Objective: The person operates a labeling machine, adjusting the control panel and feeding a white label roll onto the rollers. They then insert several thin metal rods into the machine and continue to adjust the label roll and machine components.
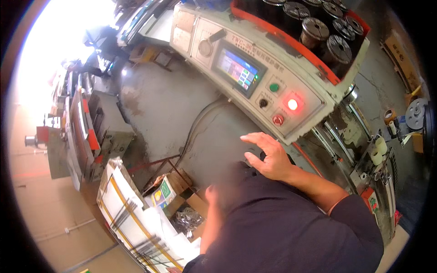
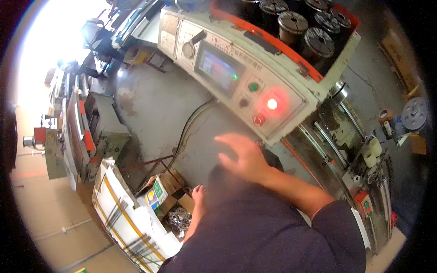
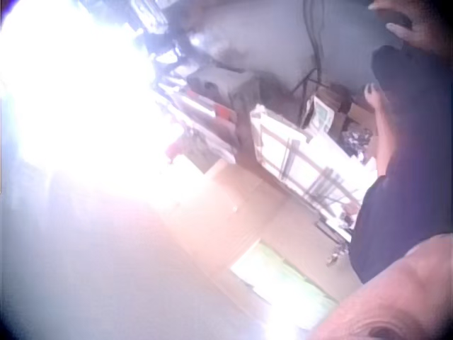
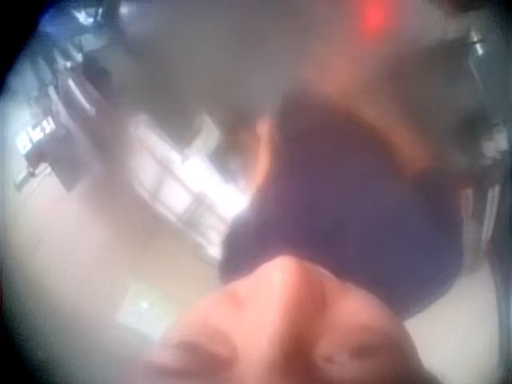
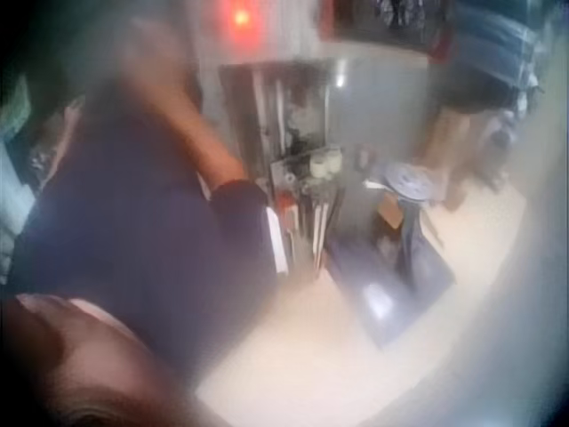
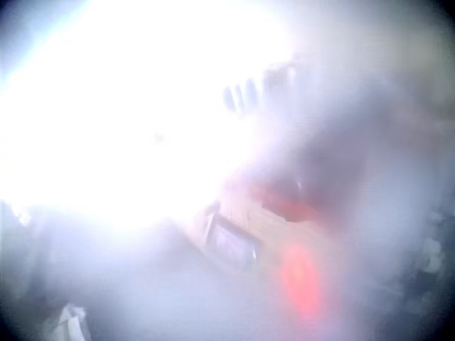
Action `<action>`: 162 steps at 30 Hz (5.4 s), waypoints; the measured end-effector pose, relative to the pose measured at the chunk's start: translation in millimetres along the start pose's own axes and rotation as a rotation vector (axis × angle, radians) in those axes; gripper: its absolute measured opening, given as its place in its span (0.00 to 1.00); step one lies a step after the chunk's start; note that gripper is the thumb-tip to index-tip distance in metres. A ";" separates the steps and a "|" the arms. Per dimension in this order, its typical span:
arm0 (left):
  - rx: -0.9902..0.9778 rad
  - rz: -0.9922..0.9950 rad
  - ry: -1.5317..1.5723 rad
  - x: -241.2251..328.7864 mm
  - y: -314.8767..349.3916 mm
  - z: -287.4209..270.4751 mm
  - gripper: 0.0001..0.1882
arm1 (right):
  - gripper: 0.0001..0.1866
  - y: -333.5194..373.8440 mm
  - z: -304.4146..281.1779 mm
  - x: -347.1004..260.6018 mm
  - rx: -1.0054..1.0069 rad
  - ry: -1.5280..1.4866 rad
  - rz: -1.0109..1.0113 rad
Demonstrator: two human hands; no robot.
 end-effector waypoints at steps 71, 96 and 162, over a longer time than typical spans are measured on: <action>-0.968 -0.102 -0.524 513.8 -471.3 -49.5 0.16 | 0.47 -234.5 17.8 47.6 0.848 0.992 0.835; -0.951 -0.006 -0.621 509.1 -466.1 -60.4 0.19 | 0.38 -310.7 23.9 57.0 1.102 1.007 0.742; -1.456 0.613 -0.942 473.9 -78.2 187.1 0.10 | 0.37 -10.6 72.2 10.6 0.820 0.539 0.506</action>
Point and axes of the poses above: each hand's wrist, its own y-axis away from the middle knuckle, its own z-axis out of the palm, x = y × z, the point moved 2 cm from there along -y, towards the middle knuckle, and after that the axes turned 11 degrees about -x, right-handed, at the moved point
